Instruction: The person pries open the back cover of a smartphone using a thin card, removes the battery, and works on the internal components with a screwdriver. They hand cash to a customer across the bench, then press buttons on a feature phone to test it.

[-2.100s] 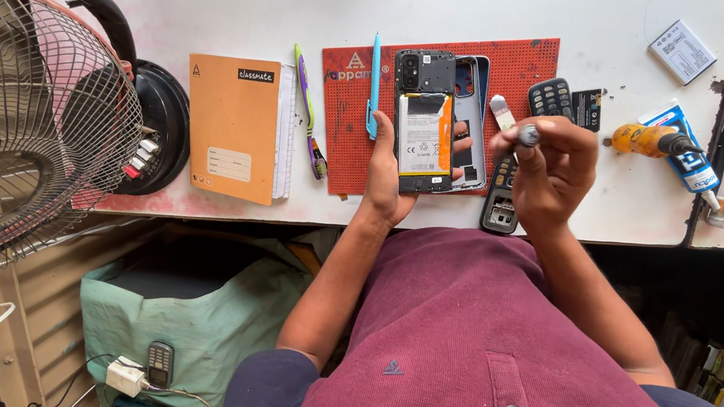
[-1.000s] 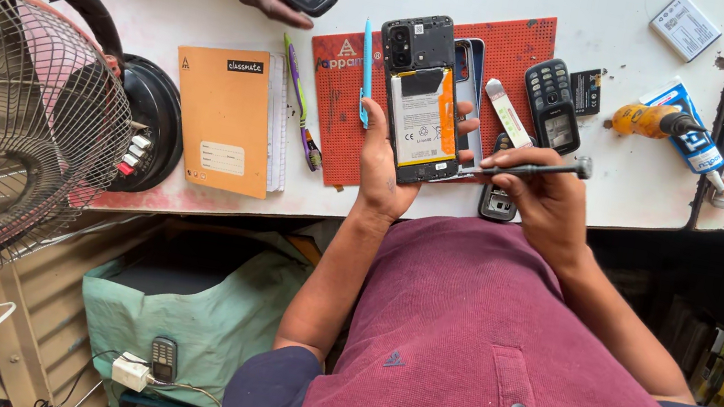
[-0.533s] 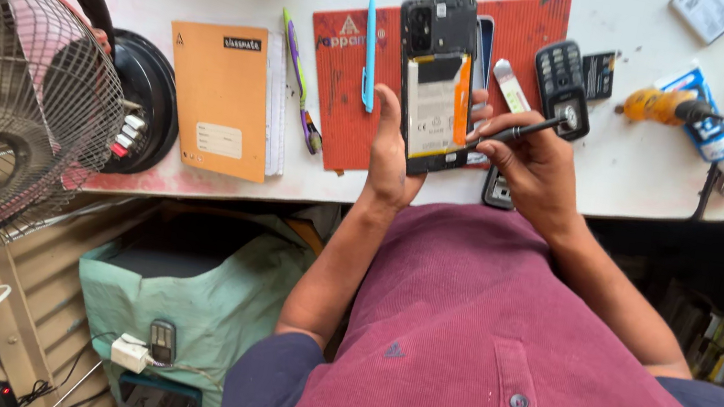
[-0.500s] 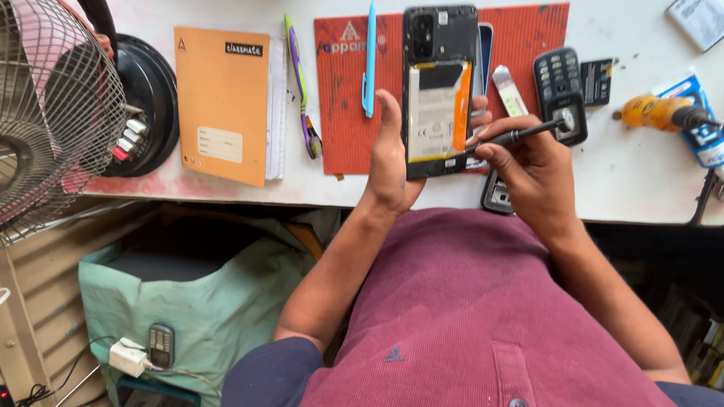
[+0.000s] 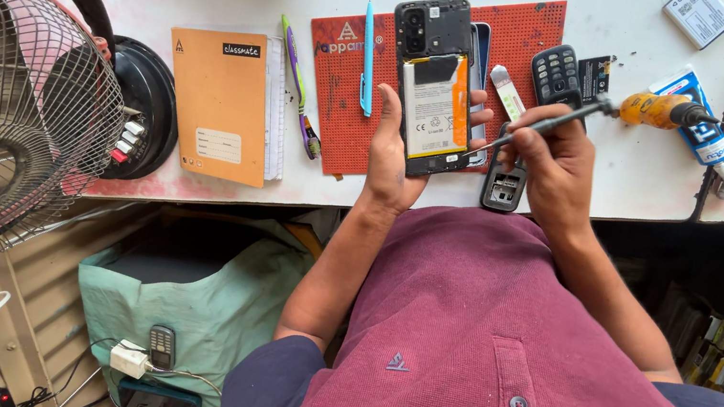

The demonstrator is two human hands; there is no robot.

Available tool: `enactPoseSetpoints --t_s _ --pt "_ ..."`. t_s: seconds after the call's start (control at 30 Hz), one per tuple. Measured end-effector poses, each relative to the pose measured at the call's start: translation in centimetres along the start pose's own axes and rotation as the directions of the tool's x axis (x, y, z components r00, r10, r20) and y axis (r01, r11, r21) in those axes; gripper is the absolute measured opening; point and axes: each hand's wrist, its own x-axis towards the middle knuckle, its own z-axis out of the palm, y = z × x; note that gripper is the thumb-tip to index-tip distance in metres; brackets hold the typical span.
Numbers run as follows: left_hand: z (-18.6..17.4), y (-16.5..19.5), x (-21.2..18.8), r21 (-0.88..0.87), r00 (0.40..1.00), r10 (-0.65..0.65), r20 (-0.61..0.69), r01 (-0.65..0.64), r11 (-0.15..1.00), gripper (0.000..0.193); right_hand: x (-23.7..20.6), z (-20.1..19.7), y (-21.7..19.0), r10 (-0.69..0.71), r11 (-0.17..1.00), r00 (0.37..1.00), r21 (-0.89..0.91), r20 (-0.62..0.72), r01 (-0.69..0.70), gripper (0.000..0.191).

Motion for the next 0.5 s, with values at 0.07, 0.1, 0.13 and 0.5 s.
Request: enactPoseSetpoints --t_s 0.07,0.1,0.13,0.5 --pt "0.0 0.3 0.0 0.019 1.0 0.023 0.007 -0.023 1.0 0.084 -0.2 -0.6 -0.2 -0.095 0.995 0.995 -0.031 -0.036 0.094 0.012" --pt "-0.1 0.5 -0.1 0.025 1.0 0.024 -0.003 -0.024 0.999 0.084 -0.1 -0.9 -0.4 -0.069 0.986 0.996 -0.157 -0.061 0.058 0.012" --pt "-0.1 0.7 -0.1 0.031 1.0 0.023 -0.01 -0.023 0.999 0.084 0.1 -1.4 -0.6 -0.046 0.96 0.995 -0.28 -0.093 0.018 0.012" --pt "-0.8 2.5 -0.8 0.166 0.987 0.13 -0.091 -0.114 0.979 0.085 -1.0 -3.3 -0.8 -0.105 0.336 0.988 -0.939 -0.112 -0.071 0.029"
